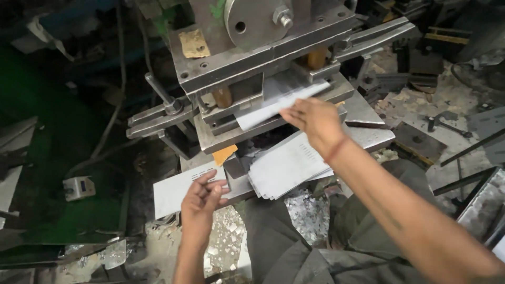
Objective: Operating a stamping machine to punch patterns into metal sheets and stacking the finished parts.
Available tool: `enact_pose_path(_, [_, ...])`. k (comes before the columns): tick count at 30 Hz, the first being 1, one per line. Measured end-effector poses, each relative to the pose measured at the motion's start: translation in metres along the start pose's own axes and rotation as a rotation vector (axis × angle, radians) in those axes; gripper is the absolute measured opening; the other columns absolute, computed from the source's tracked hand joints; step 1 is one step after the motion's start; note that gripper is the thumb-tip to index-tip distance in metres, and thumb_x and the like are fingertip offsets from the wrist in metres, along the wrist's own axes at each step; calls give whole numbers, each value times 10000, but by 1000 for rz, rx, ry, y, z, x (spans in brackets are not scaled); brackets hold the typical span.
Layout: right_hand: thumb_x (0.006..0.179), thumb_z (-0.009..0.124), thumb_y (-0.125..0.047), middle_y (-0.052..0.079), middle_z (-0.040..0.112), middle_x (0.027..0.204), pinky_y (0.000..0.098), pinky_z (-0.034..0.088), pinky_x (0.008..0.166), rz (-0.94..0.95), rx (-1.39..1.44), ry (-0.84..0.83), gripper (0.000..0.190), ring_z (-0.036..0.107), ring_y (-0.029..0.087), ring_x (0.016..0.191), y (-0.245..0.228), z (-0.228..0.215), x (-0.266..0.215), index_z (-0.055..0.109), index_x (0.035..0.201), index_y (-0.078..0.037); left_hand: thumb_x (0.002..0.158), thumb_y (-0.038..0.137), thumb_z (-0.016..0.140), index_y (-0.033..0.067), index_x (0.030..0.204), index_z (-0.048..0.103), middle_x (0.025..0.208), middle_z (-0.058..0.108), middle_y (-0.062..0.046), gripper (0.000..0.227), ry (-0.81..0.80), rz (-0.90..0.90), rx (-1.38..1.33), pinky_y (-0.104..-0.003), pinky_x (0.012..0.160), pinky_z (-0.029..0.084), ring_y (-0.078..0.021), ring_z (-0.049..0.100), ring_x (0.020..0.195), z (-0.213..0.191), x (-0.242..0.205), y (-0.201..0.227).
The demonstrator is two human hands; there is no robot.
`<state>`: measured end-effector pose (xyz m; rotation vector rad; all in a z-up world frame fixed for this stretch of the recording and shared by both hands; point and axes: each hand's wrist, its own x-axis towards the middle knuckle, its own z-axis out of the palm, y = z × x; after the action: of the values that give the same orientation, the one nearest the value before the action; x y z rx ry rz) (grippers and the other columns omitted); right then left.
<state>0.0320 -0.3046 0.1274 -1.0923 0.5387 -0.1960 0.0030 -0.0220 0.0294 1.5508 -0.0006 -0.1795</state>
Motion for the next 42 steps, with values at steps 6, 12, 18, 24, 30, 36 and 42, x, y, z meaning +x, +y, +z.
enact_pose_path(6, [909, 424, 104, 224, 658, 936, 374, 692, 685, 1, 234, 278, 208, 691, 293, 678, 30, 33, 108, 589, 1030, 141, 910, -74, 569, -24, 1387, 571, 1116, 744, -198, 479, -19, -65, -23, -371, 816, 622, -271, 724, 943, 0, -5, -24])
enact_pose_path(12, [891, 420, 72, 153, 631, 622, 308, 523, 397, -4, 87, 246, 244, 564, 206, 432, 26, 35, 92, 656, 837, 105, 914, -51, 598, -16, 1364, 602, 1079, 769, -190, 451, 3, -101, -1, -357, 780, 606, -248, 726, 936, -5, -14, -36])
enact_pose_path(18, [912, 442, 11, 119, 617, 662, 286, 375, 369, 27, 24, 288, 243, 479, 161, 447, 31, 48, 93, 638, 772, 38, 880, 6, 658, -5, 1331, 614, 1057, 785, -171, 453, -29, -25, 99, -351, 788, 630, -236, 746, 926, -26, -7, -62])
enact_pose_path(24, [902, 412, 52, 108, 622, 651, 282, 408, 341, 59, 1, 268, 245, 483, 148, 420, 29, 45, 96, 645, 828, 44, 780, 41, 794, 65, 1332, 627, 1166, 766, -77, 577, -23, 67, 539, -324, 910, 584, -170, 741, 964, -64, 35, -33])
enact_pose_path(30, [885, 320, 26, 13, 555, 556, 309, 594, 320, -86, -698, 111, 282, 582, 178, 335, 36, 39, 120, 601, 910, 39, 495, 471, 1016, 103, 1572, 382, 1621, 383, -174, 1303, -359, 94, 1306, -616, 1227, 291, -382, 278, 1541, -99, 103, -46])
enact_pose_path(36, [883, 363, -47, 203, 650, 649, 345, 668, 346, 5, -39, 272, 290, 691, 282, 424, 41, 43, 118, 556, 997, 136, 466, 489, 1034, 238, 1473, 465, 1405, 552, -61, 1184, -318, 100, 1456, -533, 1135, 451, -319, 546, 1327, -96, 105, -37])
enact_pose_path(42, [959, 459, -163, 46, 683, 680, 266, 657, 472, 64, -87, 60, 234, 714, 164, 535, 31, 21, 93, 640, 863, -51, 353, 630, 1036, 293, 1586, 282, 1406, 534, -70, 1483, -276, 69, 1628, -504, 1239, 322, -276, 499, 1366, -89, 113, -27])
